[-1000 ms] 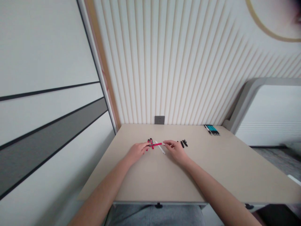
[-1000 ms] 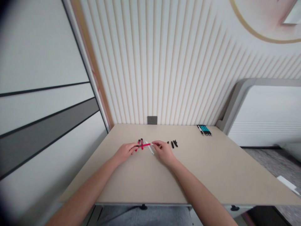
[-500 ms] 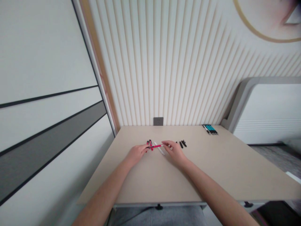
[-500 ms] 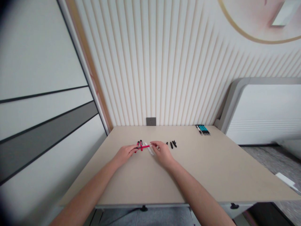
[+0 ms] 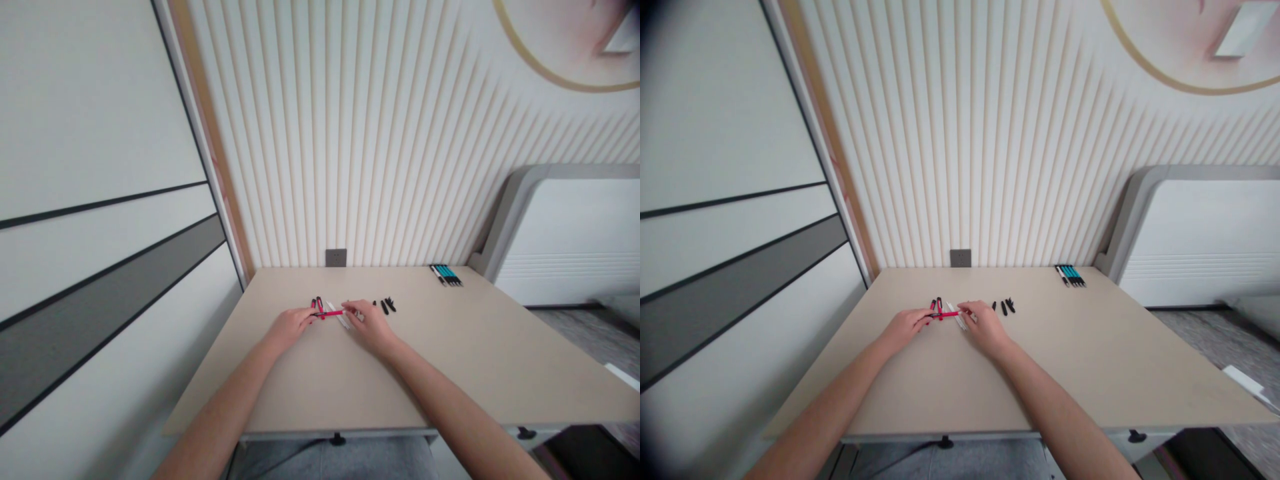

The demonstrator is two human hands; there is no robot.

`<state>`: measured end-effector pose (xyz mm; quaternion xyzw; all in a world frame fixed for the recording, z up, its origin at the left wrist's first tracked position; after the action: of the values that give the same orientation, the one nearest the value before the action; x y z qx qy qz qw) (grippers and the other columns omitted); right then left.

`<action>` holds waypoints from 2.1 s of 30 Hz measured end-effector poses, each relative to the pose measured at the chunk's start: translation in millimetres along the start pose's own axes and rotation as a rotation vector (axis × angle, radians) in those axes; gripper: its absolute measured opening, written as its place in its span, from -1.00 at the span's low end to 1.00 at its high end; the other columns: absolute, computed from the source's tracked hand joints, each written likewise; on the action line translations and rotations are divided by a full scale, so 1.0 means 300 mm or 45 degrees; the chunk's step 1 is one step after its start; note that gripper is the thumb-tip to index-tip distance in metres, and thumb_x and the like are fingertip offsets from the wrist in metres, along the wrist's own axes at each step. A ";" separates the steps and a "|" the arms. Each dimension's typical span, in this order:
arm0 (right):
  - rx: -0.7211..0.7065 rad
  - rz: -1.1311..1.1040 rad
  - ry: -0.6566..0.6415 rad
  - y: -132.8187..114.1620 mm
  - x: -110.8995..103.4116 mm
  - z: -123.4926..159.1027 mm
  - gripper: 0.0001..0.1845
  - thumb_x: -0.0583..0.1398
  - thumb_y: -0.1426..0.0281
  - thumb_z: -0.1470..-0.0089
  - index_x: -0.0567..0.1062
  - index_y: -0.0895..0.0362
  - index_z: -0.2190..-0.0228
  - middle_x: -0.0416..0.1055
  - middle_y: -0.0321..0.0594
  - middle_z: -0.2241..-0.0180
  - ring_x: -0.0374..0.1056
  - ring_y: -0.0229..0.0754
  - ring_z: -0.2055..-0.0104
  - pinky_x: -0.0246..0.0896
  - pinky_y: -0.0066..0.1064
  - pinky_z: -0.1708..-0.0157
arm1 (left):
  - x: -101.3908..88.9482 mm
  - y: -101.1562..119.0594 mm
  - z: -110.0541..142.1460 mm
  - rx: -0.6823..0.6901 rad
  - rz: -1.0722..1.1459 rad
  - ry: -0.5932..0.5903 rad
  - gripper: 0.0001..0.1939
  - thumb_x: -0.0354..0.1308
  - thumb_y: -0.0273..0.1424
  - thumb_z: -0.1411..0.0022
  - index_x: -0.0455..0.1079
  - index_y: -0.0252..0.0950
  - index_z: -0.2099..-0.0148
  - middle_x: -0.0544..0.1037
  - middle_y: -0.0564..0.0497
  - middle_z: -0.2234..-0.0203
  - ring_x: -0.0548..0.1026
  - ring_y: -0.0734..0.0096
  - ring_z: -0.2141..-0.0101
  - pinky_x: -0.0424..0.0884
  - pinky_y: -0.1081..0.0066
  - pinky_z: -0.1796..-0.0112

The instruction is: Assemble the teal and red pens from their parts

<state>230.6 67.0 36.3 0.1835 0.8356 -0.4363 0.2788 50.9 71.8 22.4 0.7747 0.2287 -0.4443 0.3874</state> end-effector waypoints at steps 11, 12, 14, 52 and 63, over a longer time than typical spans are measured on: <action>-0.076 -0.005 -0.033 -0.030 0.003 0.000 -0.75 0.15 0.41 -0.17 0.54 0.09 0.12 0.53 -0.13 0.26 0.39 -0.13 0.21 0.24 -0.31 0.14 | 0.009 -0.006 -0.002 0.005 -0.029 -0.012 -0.69 0.00 -0.35 -0.37 0.40 -0.17 -0.09 0.56 -0.04 0.06 0.53 0.28 0.10 0.39 0.34 0.06; -0.080 -0.005 -0.038 -0.029 0.004 -0.001 -0.75 0.14 0.40 -0.18 0.54 0.09 0.12 0.53 -0.13 0.26 0.39 -0.13 0.21 0.24 -0.30 0.14 | 0.007 -0.005 -0.001 0.004 -0.020 -0.011 -0.70 0.00 -0.36 -0.36 0.40 -0.18 -0.09 0.56 -0.03 0.06 0.53 0.29 0.10 0.38 0.34 0.05; -0.084 -0.012 -0.052 -0.026 0.008 -0.002 -0.74 0.14 0.39 -0.19 0.54 0.08 0.11 0.53 -0.12 0.26 0.39 -0.12 0.21 0.24 -0.30 0.14 | 0.002 -0.001 -0.001 0.015 0.004 -0.005 -0.70 0.00 -0.36 -0.36 0.41 -0.17 -0.08 0.56 -0.03 0.07 0.53 0.30 0.10 0.38 0.35 0.05; 0.348 0.739 -0.229 0.037 0.052 0.041 -0.75 0.08 0.47 -0.13 0.58 0.17 0.37 0.53 0.02 0.31 0.43 -0.07 0.26 0.18 -0.37 0.30 | -0.058 -0.025 0.001 -0.118 0.107 0.120 -0.70 -0.06 -0.26 -0.38 0.42 -0.21 0.01 0.57 -0.03 0.13 0.51 0.26 0.12 0.34 0.35 0.09; 0.096 0.697 -0.134 0.063 -0.076 -0.012 -0.72 0.02 0.43 -0.26 0.53 0.15 0.19 0.52 -0.04 0.29 0.39 -0.07 0.19 0.19 -0.34 0.20 | -0.060 -0.020 0.002 -0.133 0.162 0.094 -0.70 -0.05 -0.30 -0.36 0.44 -0.19 -0.01 0.57 0.00 0.09 0.51 0.27 0.08 0.34 0.36 0.03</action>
<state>257.6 78.8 40.5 0.3897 0.7225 -0.3845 0.4223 37.4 74.7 35.4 0.7822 0.2161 -0.3774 0.4462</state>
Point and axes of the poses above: each hand's wrist, its own z-axis away from the middle knuckle, its own x-axis out of the palm, y = z × x, the point moved 10 cm from there along -z, towards the middle knuckle
